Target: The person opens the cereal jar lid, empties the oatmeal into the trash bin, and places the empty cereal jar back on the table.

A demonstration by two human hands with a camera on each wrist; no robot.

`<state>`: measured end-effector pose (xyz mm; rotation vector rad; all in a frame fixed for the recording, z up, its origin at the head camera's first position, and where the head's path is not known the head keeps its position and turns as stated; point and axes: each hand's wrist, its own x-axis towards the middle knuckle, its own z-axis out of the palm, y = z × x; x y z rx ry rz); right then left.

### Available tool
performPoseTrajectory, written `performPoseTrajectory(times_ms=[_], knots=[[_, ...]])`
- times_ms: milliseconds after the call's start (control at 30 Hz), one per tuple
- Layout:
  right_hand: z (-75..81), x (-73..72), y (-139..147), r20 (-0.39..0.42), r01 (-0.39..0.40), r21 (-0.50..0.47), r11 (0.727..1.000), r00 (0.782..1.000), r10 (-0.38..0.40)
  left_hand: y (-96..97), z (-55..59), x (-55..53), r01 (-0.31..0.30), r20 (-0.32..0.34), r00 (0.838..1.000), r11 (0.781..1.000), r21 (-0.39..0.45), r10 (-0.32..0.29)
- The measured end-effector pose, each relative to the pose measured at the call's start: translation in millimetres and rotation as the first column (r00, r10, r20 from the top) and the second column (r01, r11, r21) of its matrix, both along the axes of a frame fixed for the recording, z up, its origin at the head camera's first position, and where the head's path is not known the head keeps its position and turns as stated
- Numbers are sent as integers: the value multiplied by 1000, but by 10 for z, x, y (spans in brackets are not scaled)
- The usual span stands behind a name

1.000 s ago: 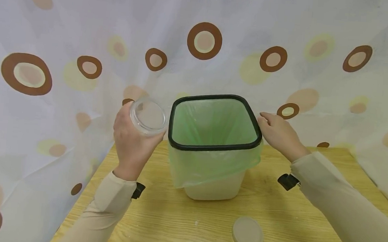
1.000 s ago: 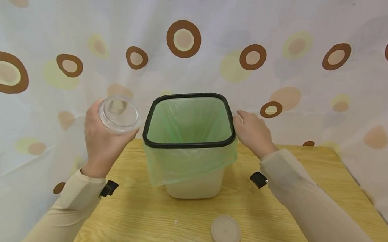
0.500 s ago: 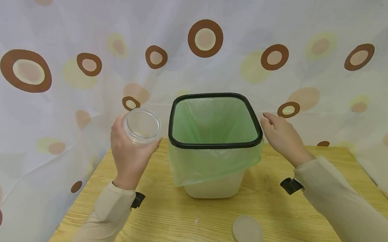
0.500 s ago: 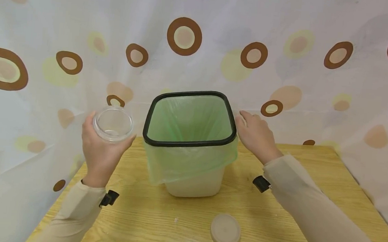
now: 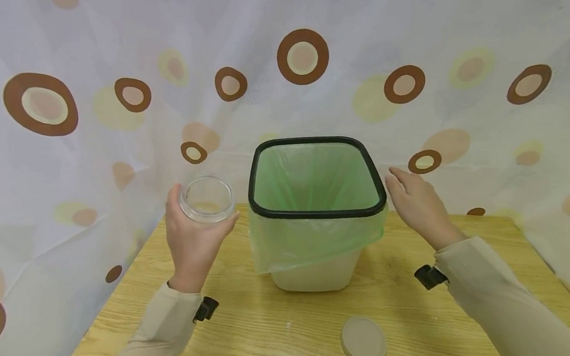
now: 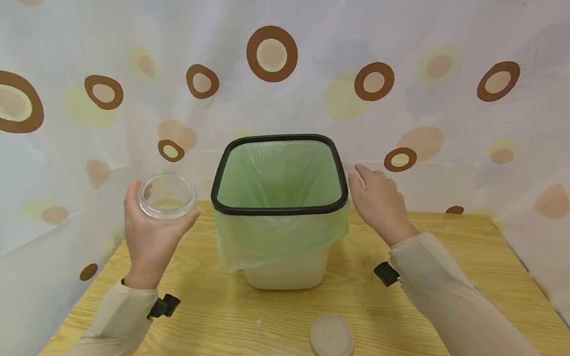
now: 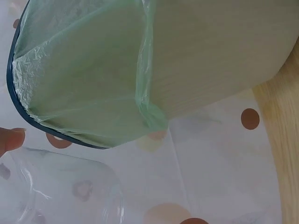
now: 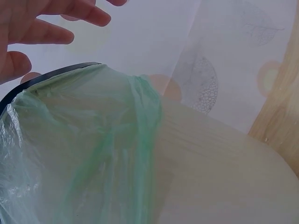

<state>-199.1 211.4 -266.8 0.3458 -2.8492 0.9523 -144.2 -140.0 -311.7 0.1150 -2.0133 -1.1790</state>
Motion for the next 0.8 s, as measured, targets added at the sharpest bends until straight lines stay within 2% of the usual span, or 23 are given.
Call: performPoseTrajectory(times_ms=[300, 633, 800], knots=[[-19, 34, 19, -11, -11, -3, 1000, 1000, 11, 17, -78, 24, 9, -23, 1000, 1000, 14, -9], [-62, 38, 56, -3, -4, -10, 1000, 1000, 4, 16, -141, 60, 3, 45, 999, 999, 46, -5], [-91, 41, 58, 6, 1, -26, 1000, 1000, -1, 13, -156, 77, -4, 59, 998, 999, 44, 1]])
